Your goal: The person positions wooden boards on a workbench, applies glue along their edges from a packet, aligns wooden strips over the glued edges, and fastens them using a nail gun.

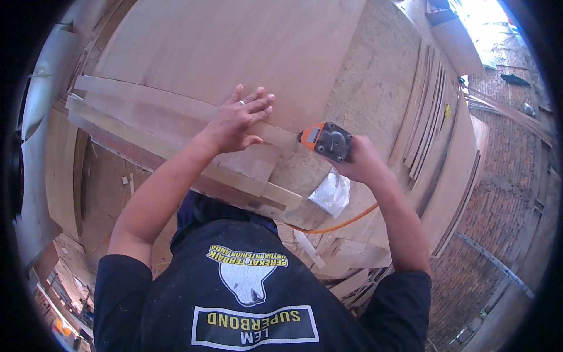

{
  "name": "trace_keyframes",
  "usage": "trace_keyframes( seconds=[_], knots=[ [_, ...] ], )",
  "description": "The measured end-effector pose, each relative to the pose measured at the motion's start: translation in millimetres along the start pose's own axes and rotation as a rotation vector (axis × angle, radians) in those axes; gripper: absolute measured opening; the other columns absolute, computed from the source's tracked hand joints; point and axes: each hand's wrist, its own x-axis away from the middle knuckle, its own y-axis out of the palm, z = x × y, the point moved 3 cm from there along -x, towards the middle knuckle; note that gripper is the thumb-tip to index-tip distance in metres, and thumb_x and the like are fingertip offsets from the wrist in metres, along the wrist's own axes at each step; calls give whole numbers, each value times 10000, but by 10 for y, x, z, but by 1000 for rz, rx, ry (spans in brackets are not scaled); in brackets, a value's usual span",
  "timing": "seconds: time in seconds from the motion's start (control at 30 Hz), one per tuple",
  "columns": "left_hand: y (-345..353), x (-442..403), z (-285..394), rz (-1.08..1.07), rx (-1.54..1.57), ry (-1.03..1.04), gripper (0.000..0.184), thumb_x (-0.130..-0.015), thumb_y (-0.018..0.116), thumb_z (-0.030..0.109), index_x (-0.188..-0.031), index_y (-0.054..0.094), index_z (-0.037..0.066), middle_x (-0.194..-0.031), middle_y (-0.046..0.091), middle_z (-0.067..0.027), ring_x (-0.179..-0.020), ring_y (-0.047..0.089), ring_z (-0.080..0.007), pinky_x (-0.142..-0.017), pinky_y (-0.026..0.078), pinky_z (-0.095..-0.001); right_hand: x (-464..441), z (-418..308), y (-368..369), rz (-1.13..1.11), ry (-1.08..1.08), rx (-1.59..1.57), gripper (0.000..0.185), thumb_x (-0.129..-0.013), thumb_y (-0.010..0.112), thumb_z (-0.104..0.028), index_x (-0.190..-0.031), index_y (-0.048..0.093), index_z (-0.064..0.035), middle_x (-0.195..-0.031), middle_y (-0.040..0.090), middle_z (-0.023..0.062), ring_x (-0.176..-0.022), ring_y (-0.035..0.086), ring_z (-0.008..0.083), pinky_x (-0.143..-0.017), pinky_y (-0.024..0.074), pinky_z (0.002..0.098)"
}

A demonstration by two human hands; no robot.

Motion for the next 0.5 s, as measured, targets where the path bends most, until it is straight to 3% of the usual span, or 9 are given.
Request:
trace_keyframes(
  seconds=[0.03,0.13,0.23,0.33,0.43,0.5],
  knots=[
    [8,0,-5,3,3,0,756,-772,881,373,-1433,628,106,-1650,439,-23,-1570,323,-228,-1283,218,-601,-23,5,-19,-46,49,53,285,-866,846,-154,-1107,746,-39,-851,737,69,-721,618,141,-720,552,333],
    [10,-7,-10,4,-8,4,750,-772,883,368,-1430,631,110,-1653,434,-25,-1569,327,-228,-1282,216,-604,-71,5,-61,-49,68,179,222,-810,833,-202,-942,756,-41,-765,710,170,-728,687,368,-697,555,418],
    [-8,-4,-1,-6,-17,6,753,-773,883,372,-1432,628,110,-1655,431,-30,-1570,324,-227,-1283,212,-606,-61,-125,-88,-50,140,225,229,-795,831,-202,-940,749,-45,-777,708,189,-759,673,415,-698,551,436],
    [-12,-19,-5,-2,-10,30,803,-774,883,388,-1469,592,113,-1661,421,-42,-1576,312,-241,-1279,206,-614,32,-111,-84,-50,110,147,328,-849,868,-212,-1096,748,-32,-863,748,105,-746,672,186,-755,566,375],
    [-49,34,-59,18,13,53,887,-763,889,418,-1518,536,113,-1672,404,-56,-1582,297,-265,-1279,196,-614,217,-104,-54,74,182,-127,397,-853,875,-224,-1179,736,-43,-1009,776,100,-889,714,177,-870,574,360],
    [-141,116,-121,84,24,34,938,-753,893,434,-1543,504,111,-1681,388,-62,-1587,284,-279,-1284,187,-604,382,-191,-114,98,235,-135,440,-854,878,-224,-1226,722,-49,-1089,773,88,-966,711,168,-934,562,354]
  ],
)
